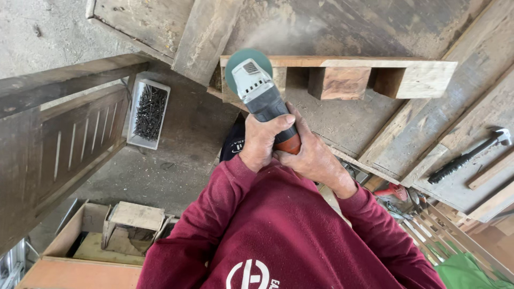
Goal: The person uses an angle grinder with a sanding disc to smooth the surface of a wooden pallet. They move the tool back and forth across the wood planks, focusing on different sections to remove roughness and debris.
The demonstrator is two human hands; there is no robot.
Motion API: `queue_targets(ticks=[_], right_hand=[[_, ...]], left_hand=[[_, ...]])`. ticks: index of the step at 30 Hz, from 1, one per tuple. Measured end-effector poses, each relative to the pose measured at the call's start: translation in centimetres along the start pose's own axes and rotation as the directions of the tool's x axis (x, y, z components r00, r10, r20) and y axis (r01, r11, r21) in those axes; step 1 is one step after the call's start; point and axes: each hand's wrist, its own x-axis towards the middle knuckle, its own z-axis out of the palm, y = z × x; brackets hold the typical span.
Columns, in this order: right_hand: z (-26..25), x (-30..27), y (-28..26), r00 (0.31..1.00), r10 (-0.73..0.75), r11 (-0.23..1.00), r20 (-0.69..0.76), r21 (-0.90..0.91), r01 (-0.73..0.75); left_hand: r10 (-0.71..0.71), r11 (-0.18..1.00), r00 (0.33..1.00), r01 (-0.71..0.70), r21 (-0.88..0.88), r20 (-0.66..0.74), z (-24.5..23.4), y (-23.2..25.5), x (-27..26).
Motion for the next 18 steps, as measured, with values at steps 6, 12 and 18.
queue_targets(ticks=[6,12,18], right_hand=[[-2.5,-1.3,3.3,0.997,-0.035,0.999,-0.069,0.012,0.036],[-4.6,-2.1,6.5,0.991,0.052,0.999,-0.121,0.013,-0.050],[-5.7,-3.3,8.8,0.986,-0.026,0.998,-0.164,0.047,0.034]], left_hand=[[-0.097,0.995,0.994,0.098,-0.015,0.056,2.9,-3.1,1.0],[-0.112,0.990,0.991,0.105,0.096,0.078,5.4,-5.7,1.9],[-0.146,0.986,0.984,0.136,0.096,0.100,6.9,-7.6,1.8]])
